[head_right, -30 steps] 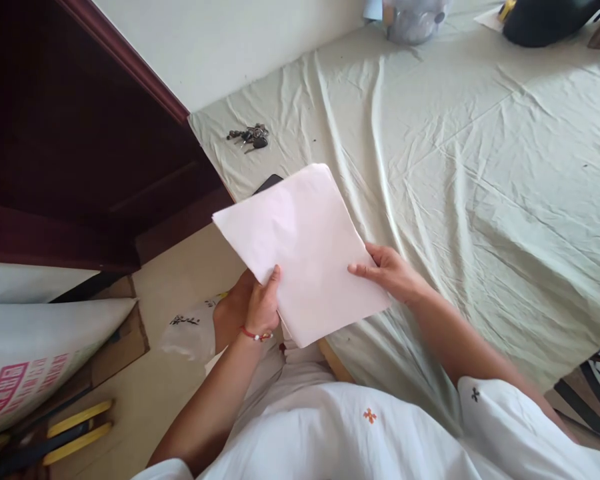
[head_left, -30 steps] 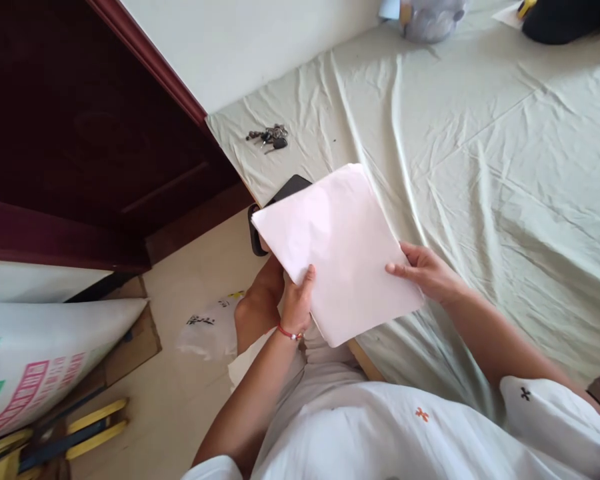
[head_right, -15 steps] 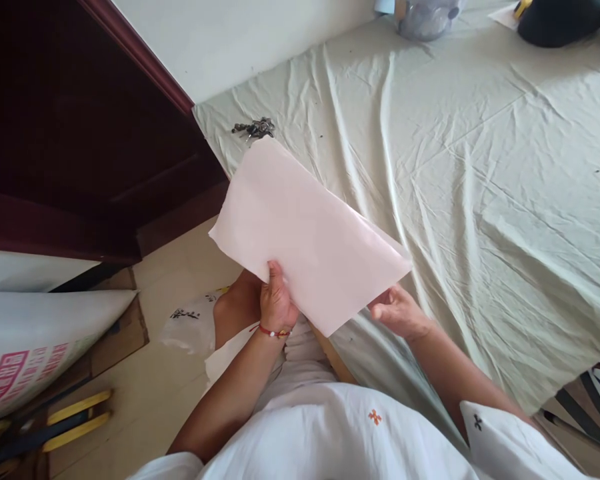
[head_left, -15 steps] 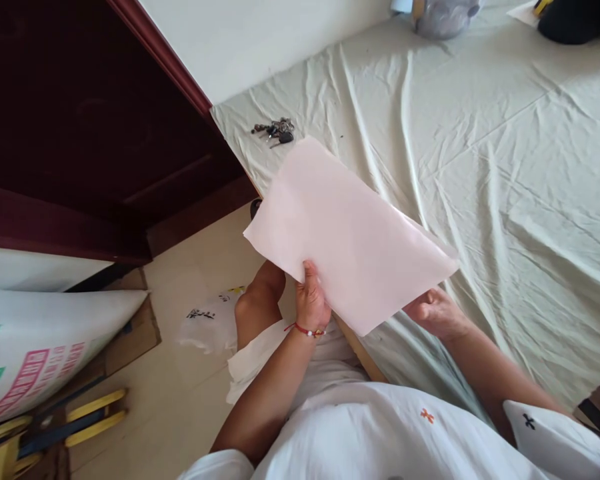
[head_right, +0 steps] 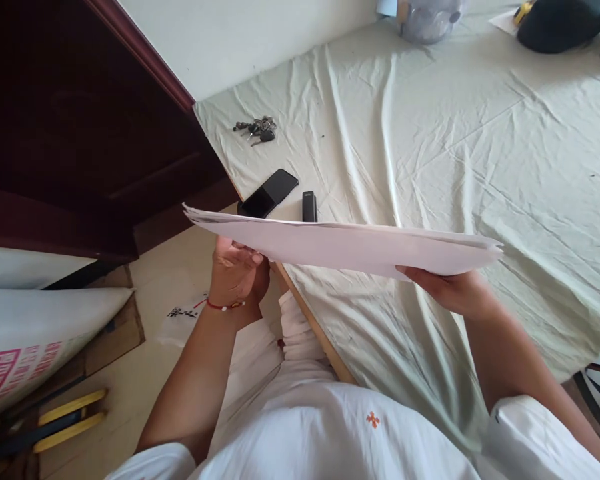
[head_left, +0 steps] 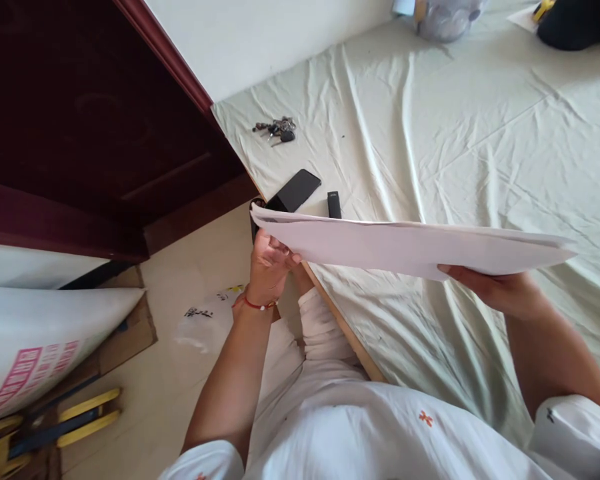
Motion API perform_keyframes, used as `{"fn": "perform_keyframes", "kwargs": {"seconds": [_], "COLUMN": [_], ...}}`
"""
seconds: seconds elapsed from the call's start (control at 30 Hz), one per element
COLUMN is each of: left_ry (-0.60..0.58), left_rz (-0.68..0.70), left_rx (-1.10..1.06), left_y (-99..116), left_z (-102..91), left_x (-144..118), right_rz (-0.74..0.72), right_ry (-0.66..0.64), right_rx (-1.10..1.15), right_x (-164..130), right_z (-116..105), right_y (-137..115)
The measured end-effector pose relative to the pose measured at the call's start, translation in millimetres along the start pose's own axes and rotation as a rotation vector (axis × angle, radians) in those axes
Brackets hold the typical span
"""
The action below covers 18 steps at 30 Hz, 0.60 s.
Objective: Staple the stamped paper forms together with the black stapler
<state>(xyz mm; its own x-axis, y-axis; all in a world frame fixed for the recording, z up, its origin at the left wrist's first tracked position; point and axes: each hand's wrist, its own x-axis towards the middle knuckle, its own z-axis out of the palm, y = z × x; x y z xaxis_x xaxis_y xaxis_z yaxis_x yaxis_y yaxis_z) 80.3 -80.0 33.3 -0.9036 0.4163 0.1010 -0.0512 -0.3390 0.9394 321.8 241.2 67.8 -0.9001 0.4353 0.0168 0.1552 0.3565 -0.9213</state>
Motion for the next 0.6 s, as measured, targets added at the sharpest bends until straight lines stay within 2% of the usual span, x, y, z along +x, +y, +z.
{"fn": "perform_keyframes", "kwargs": {"seconds": [0.07,0.13,0.23,0.3,0.37,0.5,0.6], "left_ry": [-0.092,-0.234,-0.469,-0.545,-0.509,-0.324,-0.305], "left_rz": [-0.037,-0.093,-0.153,-0.157,-0.147,-0.192,-0.196], "left_rx": [0.112,0.21,0.36,0.445,0.464,0.442,0.513], "left_y": [-3.0,-7.6,-13.6,-16.7,-19.0,-18.6,-14.5], "left_z": [-4.3,-7.4,-8.4,-7.1,-5.0,0.8,4.7], "left_x": [1.7,2.3,2.4,1.4,-0.6,-5.6,-9.2], "right_rz": [0.013,0.002,-0.131,-0.202,-0.166,0.074,0.146], "right_ry": [-0.041,-0.146,-0.321,-0.35,-0.288,-0.07,-0.049], "right_rx": [-0.07,-0.121,-0.141,-0.111,-0.076,0.009,0.06], "right_x": [0.8,3.8,10.8,13.0,11.6,3.5,-0.5], "right_z": [-5.5,-5.8,-3.2,-1.5,0.5,7.2,10.3], "right_y": [-1.4,-3.9,-5.7,-2.8,4.1,21.6,29.2]}}
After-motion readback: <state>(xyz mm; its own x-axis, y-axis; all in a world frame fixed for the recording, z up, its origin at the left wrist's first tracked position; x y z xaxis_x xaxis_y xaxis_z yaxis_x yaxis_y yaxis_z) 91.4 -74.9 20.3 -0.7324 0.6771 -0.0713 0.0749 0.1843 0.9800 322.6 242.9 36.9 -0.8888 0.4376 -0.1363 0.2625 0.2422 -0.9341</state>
